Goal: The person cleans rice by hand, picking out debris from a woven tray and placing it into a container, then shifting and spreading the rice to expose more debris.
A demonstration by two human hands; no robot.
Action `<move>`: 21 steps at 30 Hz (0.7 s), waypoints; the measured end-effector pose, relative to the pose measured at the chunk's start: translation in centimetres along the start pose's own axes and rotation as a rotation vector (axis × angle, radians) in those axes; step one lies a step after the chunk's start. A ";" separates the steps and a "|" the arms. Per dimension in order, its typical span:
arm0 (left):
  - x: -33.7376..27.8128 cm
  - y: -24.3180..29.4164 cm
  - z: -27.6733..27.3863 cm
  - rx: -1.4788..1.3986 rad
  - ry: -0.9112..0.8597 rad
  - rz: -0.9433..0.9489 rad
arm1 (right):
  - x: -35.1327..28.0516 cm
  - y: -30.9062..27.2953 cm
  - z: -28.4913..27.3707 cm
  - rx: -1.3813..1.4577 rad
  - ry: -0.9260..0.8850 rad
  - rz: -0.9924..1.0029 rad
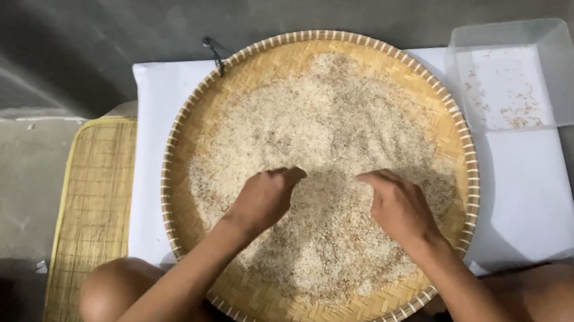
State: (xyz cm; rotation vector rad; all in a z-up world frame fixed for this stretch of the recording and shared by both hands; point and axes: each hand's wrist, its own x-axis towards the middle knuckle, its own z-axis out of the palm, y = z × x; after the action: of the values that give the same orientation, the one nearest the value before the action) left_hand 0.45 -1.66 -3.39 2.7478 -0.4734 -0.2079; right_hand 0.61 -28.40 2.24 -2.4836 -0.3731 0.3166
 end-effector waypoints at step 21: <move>0.1 4.3 -3.7 0.126 0.050 0.202 | -1.9 -2.5 0.1 -0.324 -0.556 0.013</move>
State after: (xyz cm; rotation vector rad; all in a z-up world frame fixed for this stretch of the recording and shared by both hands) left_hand 0.02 -4.35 1.59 2.7938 -0.7697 -0.0611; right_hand -1.65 -27.06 3.94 -2.6776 -0.6763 1.0320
